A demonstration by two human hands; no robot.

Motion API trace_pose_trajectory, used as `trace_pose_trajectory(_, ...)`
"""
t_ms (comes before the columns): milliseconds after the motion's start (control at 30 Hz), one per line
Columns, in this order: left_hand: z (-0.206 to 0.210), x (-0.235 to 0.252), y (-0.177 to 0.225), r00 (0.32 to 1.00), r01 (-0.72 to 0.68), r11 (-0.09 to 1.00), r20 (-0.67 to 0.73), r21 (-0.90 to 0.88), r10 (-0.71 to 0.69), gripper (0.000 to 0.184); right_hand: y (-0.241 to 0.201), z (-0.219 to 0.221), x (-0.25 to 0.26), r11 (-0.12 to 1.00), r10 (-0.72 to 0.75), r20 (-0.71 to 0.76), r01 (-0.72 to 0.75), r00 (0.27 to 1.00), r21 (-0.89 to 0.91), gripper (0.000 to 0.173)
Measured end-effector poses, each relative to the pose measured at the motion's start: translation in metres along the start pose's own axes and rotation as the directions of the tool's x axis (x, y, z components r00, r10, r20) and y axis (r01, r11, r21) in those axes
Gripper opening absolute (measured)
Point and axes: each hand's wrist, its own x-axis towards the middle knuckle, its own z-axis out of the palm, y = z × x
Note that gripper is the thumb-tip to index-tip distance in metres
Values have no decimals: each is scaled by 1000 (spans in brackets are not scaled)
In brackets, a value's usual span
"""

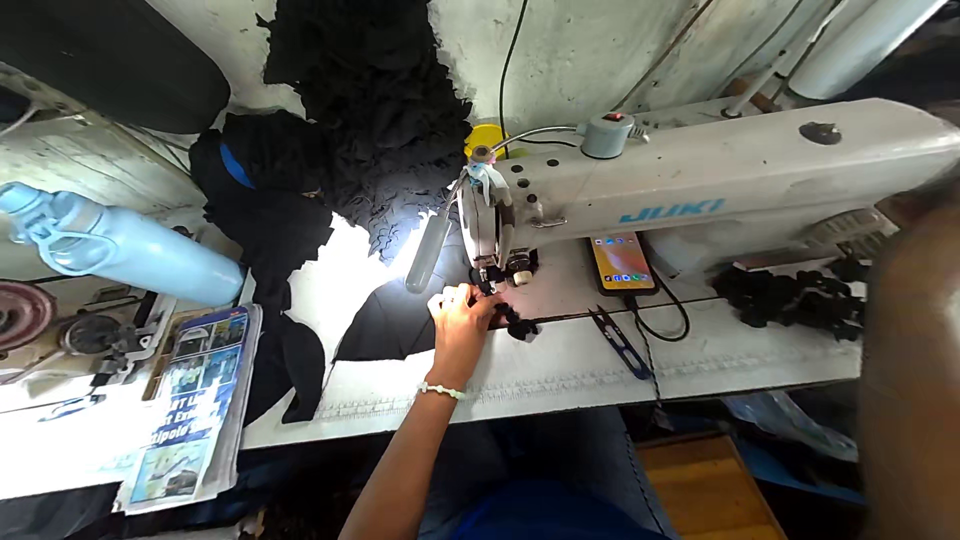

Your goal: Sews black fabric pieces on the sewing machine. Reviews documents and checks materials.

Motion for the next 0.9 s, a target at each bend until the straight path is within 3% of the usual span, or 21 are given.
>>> trace_pose_trajectory(33, -2, -4, 1, 1000, -3, 1000, 9, -3, 3, 16, -11, -1, -18, 996, 78, 55, -80, 995, 30, 50)
trace_pose_trajectory(100, -9, -17, 4, 1000, -11, 1000, 27, -3, 11, 15, -14, -7, -34, 994, 106, 136, -105, 985, -15, 50)
trace_pose_trajectory(200, -22, -53, 8, 999, -52, 998, 6, -23, 52, 12, -38, -18, -54, 998, 67, 44, -67, 997, 1, 55)
trace_pose_trajectory(300, -38, -97, 17, 1000, -12, 993, 23, -120, 15, 12, -95, -23, -112, 994, -109, 84, 107, 991, 28, 45)
trace_pose_trajectory(367, -49, -117, 22, 998, 36, 986, 59, -164, -27, 15, -118, -15, -159, 947, -317, 295, 316, 902, 52, 32)
trace_pose_trajectory(467, -58, -126, 25, 997, 72, 977, 54, -199, -63, 21, -140, 7, -217, 916, -320, 584, 400, 746, -9, 31)
trace_pose_trajectory(533, -60, -124, 28, 997, 73, 973, 32, -221, -67, 23, -137, 23, -240, 893, -318, 613, 446, 723, -62, 36)
trace_pose_trajectory(667, -59, -123, 32, 998, 61, 966, -14, -252, -67, 25, -133, 38, -247, 831, -387, 546, 538, 743, -144, 20)
trace_pose_trajectory(767, -59, -123, 34, 993, 68, 955, -73, -289, -93, 26, -139, 31, -235, 898, -321, 565, 433, 760, -74, 18)
trace_pose_trajectory(833, -59, -124, 34, 987, 86, 938, -99, -337, -127, 26, -142, 24, -231, 976, -195, 630, 210, 752, 52, 20)
trace_pose_trajectory(900, -60, -125, 32, 981, 108, 921, -111, -375, -161, 25, -145, 23, -235, 978, -79, 714, -85, 695, 191, 22)
